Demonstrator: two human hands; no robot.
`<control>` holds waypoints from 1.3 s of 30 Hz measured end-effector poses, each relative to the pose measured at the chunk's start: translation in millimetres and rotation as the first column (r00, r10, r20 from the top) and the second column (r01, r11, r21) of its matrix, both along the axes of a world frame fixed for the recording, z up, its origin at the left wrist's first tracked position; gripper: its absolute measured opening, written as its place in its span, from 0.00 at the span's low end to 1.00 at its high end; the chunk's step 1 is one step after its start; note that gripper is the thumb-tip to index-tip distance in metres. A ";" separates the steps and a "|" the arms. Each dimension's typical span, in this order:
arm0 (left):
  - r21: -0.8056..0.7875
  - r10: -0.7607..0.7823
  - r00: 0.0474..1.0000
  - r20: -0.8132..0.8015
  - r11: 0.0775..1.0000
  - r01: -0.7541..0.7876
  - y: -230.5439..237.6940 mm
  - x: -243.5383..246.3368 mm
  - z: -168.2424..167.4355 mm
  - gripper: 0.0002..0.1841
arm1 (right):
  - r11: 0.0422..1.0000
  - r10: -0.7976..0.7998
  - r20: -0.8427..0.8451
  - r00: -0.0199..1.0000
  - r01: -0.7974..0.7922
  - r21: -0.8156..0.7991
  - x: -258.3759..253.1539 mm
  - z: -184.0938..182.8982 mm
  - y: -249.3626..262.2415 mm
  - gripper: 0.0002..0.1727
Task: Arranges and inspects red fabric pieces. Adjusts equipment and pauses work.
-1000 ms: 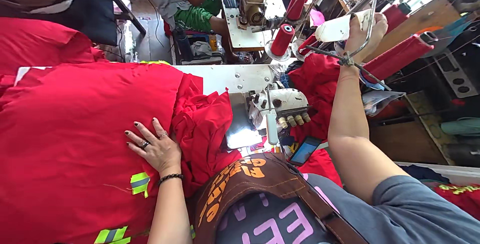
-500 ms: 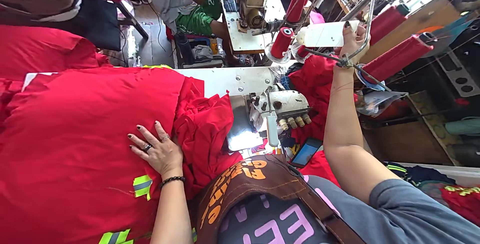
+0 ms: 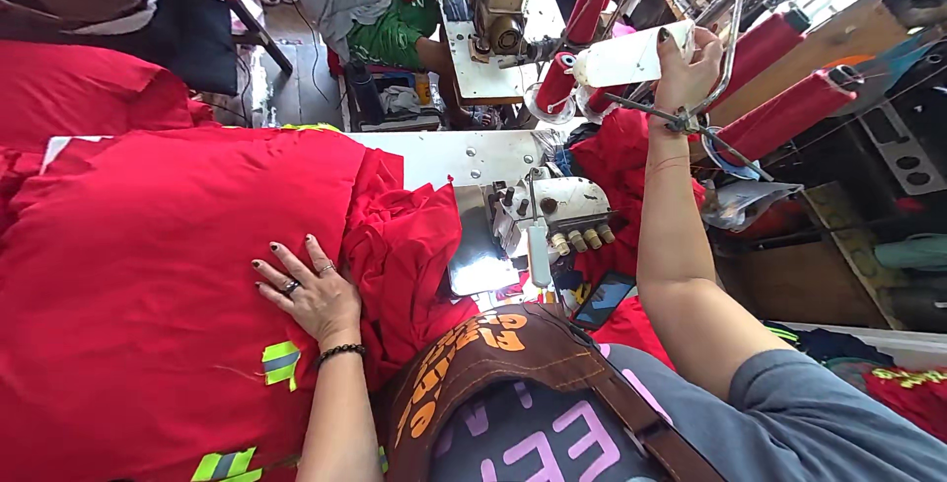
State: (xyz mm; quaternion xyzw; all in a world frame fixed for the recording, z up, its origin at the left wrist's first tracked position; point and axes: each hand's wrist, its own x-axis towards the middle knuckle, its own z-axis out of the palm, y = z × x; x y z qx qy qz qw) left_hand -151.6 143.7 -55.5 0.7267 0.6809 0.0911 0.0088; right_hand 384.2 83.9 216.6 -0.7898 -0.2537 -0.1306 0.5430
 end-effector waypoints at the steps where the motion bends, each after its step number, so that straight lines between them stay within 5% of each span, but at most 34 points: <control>1: 0.000 0.003 1.000 -0.004 1.000 -0.003 0.1 0.0 -0.3 0.31 | 1.000 0.003 0.016 1.000 -0.003 -0.003 1.0 -1.8 1.5 0.36; 18: 0.004 0.000 1.000 -0.021 1.000 0.000 3.7 1.1 0.3 0.33 | 0.998 -0.011 0.191 0.981 0.000 0.061 -0.7 -19.1 8.7 0.34; 23: 0.004 0.011 0.997 -0.074 1.000 -0.011 4.3 3.0 5.6 0.31 | 0.958 0.029 -0.101 0.994 0.001 0.286 3.9 -53.2 -17.1 0.33; 26: 0.065 -0.003 0.996 -0.091 0.998 0.009 2.4 5.3 13.2 0.31 | 0.891 0.132 -0.328 0.936 0.033 0.453 -23.8 -68.5 -33.1 0.18; 30: 0.093 -0.033 0.995 -0.092 0.995 0.041 -1.1 7.1 16.6 0.32 | 0.827 0.140 -0.580 0.803 0.227 0.514 -36.9 -74.1 -42.1 0.26; 35: 0.136 -0.079 0.997 -0.008 0.988 0.079 -9.4 6.1 25.6 0.33 | 0.684 0.235 -0.696 0.679 0.392 0.615 -58.3 -71.2 -63.4 0.27; 39: 0.195 -0.106 0.994 -0.004 0.975 0.105 -5.4 1.8 10.9 0.35 | 0.672 0.125 -0.649 0.751 0.417 0.612 -65.5 -76.9 -92.3 0.33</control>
